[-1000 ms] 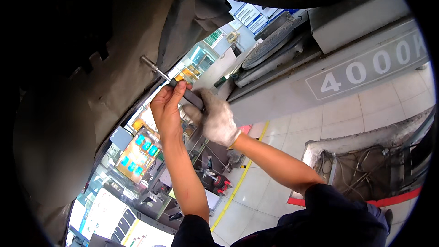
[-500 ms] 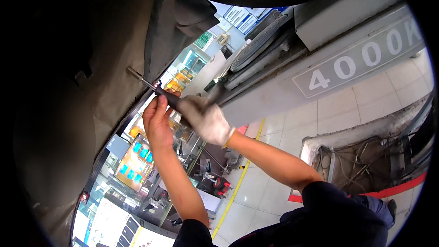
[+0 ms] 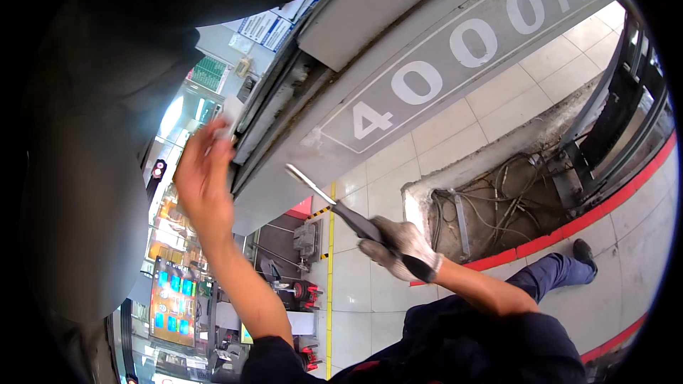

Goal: The person uses a ratchet and socket to remove bolts from a car's underbody panel while the vehicle is on a lift. After detaching the panel, the person places it on a nearby workbench and then walks to a tool cabinet to retrieve additional tools.

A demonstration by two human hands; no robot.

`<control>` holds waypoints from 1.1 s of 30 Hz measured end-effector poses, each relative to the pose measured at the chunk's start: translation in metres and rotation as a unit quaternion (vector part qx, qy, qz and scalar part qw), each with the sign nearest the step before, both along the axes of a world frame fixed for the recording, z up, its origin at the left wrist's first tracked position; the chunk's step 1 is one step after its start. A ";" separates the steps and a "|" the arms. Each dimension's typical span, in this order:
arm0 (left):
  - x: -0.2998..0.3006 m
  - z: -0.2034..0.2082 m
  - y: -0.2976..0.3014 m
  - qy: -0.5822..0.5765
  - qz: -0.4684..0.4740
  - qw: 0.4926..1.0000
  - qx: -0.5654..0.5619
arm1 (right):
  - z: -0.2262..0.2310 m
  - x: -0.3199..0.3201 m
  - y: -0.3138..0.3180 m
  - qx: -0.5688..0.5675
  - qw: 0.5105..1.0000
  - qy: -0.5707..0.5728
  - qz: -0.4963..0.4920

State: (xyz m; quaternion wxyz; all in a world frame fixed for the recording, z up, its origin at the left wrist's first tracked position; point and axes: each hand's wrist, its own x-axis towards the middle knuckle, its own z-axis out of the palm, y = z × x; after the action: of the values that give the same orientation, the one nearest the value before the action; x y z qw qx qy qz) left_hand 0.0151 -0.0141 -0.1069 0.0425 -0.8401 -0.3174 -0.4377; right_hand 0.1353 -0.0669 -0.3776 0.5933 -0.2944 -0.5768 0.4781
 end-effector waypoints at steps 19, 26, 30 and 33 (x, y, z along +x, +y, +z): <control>-0.039 -0.262 -0.126 -0.555 0.091 0.815 -0.141 | -0.169 0.085 -0.067 -0.175 0.948 -0.093 0.249; -0.020 -0.337 -0.339 -0.568 0.518 0.581 -0.267 | -0.285 0.068 -0.117 -0.520 0.628 -0.111 0.569; -0.027 -0.352 -0.444 -0.704 0.535 0.442 -0.153 | -0.266 0.009 -0.172 -0.278 0.669 -0.216 0.655; -0.008 -0.324 -0.490 -0.684 0.606 0.388 -0.124 | -0.180 -0.051 -0.187 -0.081 0.642 -0.190 0.739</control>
State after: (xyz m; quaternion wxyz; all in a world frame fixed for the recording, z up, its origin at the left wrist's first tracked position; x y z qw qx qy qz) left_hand 0.0075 -0.5037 -0.4311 -0.0401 0.1606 -0.7153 -0.6790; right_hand 0.0845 -0.2535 -0.5580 -0.1059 0.0986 -0.6614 0.7360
